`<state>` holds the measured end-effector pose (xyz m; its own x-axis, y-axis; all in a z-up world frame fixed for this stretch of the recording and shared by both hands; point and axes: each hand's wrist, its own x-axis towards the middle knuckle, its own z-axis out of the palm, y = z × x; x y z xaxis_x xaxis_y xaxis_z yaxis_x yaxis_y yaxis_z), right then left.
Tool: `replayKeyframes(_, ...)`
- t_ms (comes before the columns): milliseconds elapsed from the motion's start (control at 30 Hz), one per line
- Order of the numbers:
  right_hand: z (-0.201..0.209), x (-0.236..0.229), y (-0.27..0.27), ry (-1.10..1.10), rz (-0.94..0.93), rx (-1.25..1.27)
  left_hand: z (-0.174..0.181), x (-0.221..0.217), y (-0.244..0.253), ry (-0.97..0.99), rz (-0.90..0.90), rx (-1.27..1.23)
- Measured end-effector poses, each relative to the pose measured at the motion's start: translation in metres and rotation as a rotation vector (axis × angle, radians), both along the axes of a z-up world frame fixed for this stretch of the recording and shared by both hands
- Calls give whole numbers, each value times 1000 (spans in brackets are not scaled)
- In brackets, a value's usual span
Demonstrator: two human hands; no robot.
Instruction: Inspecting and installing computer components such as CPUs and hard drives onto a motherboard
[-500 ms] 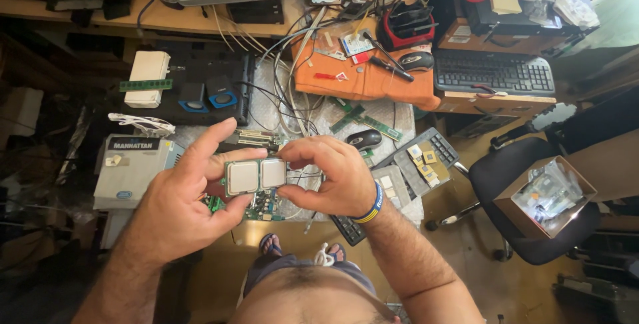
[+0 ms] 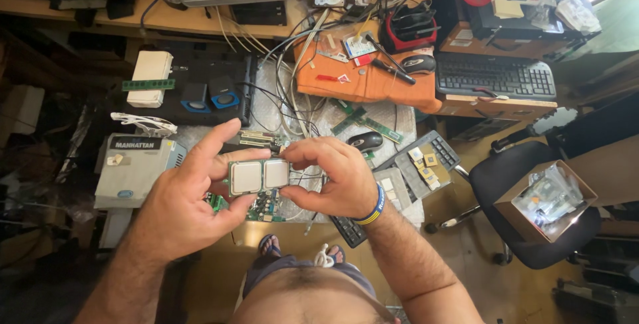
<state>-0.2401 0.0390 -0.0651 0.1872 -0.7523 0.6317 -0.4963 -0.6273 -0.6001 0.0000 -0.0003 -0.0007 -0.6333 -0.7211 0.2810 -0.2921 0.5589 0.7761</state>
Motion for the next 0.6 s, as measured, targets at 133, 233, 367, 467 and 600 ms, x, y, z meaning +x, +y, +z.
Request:
replayKeyframes(133,0,0,0,4,1,-7,1,0,0,-27,23,12)
replayKeyframes(233,0,-1,0,2,1,-5,1,-1,0,-29,23,8)
replayKeyframes(367,-3,-1,-1,11,1,-15,2,-1,-1,-37,21,19)
replayKeyframes(467,-3,-2,-1,11,-2,-25,4,-2,-1,-72,45,-13)
replayKeyframes(600,-3,-1,0,-6,5,-16,4,-2,-2,-75,43,-17)
